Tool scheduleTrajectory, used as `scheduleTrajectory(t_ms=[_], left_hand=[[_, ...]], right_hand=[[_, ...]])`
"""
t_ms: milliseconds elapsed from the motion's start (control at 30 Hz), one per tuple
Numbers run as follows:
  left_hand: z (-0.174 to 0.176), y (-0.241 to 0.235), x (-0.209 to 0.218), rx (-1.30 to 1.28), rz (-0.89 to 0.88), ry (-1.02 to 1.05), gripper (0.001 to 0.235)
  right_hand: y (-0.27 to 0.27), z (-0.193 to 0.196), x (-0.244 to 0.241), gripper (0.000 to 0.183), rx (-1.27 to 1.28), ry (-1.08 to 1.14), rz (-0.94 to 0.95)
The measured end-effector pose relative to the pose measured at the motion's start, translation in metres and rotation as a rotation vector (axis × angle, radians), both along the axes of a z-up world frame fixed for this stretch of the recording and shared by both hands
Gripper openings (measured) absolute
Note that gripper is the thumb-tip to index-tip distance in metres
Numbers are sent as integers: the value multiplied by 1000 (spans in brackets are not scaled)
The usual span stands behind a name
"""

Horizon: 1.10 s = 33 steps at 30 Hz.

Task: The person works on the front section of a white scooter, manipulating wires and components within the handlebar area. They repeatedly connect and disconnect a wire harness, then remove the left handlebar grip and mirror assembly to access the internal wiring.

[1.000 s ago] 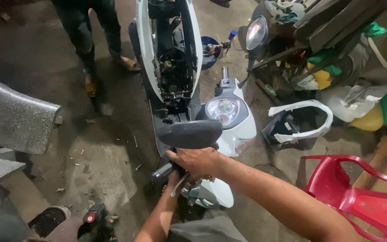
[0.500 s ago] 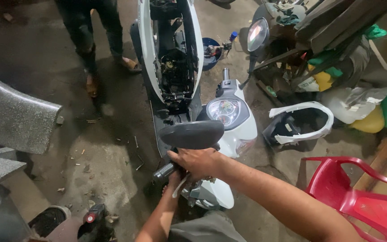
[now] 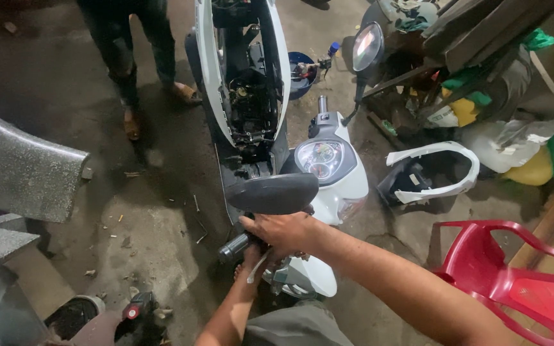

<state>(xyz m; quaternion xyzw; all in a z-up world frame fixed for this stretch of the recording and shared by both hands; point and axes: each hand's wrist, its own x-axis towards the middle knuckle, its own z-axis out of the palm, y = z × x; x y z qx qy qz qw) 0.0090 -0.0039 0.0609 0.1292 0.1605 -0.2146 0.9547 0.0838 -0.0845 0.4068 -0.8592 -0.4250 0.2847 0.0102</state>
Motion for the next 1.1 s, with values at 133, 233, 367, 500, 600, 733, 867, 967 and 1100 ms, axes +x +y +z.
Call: scheduleTrajectory(t_ms=[133, 233, 367, 500, 600, 733, 867, 967, 1100], left_hand=[[6, -6, 2, 28, 33, 7, 54], [-4, -13, 3, 82, 144, 5, 49], [-2, -19, 3, 72, 154, 192, 45], [0, -26, 3, 161, 151, 231, 36], [22, -21, 5, 216, 192, 198, 37], [7, -19, 3, 305, 126, 282, 40], [39, -17, 3, 238, 84, 402, 51], [30, -5, -13, 353, 1, 346, 57], [60, 22, -20, 1466, -500, -248, 47]], right_hand=[[-13, -39, -6, 108, 177, -173, 43], [-10, -22, -7, 104, 194, -176, 14], [-8, -26, -6, 106, 116, -177, 40], [-8, -26, -5, 105, 147, -162, 29], [-4, -8, -5, 90, 94, -222, 31], [-6, -18, -4, 93, 127, -151, 18], [-5, -4, -4, 89, 178, -93, -15], [-9, -14, -6, 87, 224, -62, -11], [-26, -65, -6, 97, 301, 47, -30]])
